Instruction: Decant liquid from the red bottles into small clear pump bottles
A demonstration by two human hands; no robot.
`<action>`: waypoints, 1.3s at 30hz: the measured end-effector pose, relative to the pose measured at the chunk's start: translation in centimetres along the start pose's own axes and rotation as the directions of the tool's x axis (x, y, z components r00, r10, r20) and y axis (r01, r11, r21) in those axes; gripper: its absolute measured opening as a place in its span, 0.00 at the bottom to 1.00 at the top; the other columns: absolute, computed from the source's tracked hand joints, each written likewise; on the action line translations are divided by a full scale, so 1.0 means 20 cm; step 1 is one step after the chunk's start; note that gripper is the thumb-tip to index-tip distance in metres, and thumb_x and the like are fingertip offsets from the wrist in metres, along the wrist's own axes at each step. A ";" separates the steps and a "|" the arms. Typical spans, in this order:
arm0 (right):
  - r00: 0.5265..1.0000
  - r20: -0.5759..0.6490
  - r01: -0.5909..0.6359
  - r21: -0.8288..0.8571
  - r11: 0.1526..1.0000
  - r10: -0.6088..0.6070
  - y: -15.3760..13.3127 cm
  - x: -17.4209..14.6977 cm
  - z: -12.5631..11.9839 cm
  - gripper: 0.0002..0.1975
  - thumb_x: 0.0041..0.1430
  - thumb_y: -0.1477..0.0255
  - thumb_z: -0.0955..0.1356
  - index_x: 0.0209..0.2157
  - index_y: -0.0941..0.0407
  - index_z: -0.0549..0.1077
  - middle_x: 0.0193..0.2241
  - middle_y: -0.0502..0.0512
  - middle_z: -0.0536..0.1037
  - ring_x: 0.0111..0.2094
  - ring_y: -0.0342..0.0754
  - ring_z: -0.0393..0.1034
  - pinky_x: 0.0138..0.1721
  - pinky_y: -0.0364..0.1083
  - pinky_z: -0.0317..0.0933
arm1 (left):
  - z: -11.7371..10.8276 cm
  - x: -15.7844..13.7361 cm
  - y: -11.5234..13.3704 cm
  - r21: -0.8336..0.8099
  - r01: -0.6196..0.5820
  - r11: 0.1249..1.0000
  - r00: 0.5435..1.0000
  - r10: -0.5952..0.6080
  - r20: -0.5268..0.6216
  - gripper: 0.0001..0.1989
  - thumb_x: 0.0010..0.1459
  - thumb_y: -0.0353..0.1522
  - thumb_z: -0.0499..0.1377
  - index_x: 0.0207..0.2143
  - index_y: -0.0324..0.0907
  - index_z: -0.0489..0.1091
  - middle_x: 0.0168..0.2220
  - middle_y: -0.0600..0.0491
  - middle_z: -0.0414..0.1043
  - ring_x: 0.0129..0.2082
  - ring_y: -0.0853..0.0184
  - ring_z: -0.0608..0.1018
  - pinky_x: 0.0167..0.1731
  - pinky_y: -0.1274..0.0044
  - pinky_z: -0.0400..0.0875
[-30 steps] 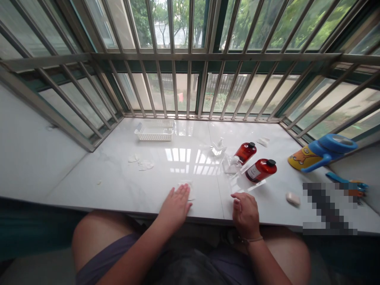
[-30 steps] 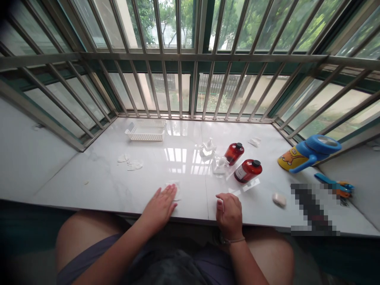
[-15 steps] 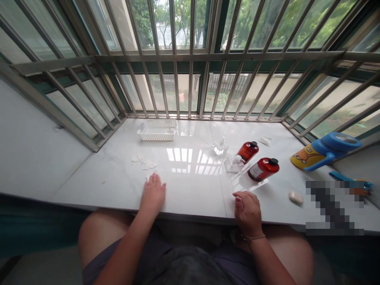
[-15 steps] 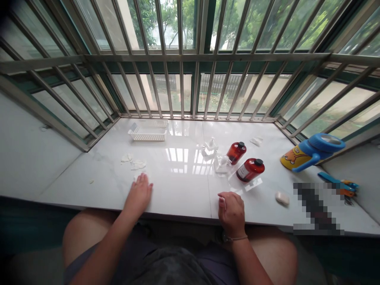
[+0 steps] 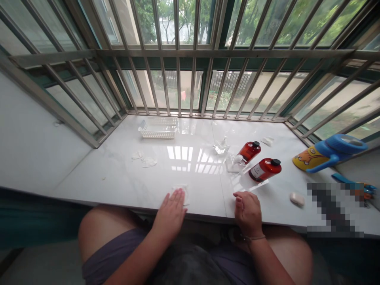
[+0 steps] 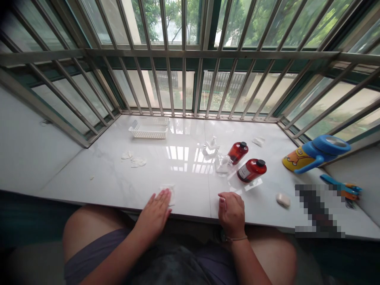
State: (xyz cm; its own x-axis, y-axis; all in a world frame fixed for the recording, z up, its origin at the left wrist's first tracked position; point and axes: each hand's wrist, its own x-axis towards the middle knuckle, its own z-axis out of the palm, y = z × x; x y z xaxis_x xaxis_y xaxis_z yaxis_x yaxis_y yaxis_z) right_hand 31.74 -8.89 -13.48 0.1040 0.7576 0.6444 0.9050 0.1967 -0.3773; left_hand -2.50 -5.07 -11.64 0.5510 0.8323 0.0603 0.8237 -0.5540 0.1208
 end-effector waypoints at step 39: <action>1.000 0.001 -0.030 0.027 0.999 0.030 -0.05 0.06 0.01 0.09 0.75 0.71 0.61 0.44 0.51 0.72 0.38 0.56 0.78 0.42 0.54 0.72 0.47 0.54 0.65 | -0.12 1.73 0.30 -0.568 -0.029 0.823 0.991 -0.048 -0.121 0.33 0.60 0.38 0.69 0.65 0.39 0.67 0.63 0.38 0.72 0.63 0.54 0.75 0.63 0.68 0.68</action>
State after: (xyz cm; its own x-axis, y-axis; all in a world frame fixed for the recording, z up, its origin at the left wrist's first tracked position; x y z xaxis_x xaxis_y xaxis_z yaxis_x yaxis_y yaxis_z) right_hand 30.91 -8.09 -12.55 0.1306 0.7634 0.6325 0.8902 0.1906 -0.4138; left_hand 21.20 20.44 -6.53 0.4903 0.8541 0.1737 0.5856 -0.4704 0.6602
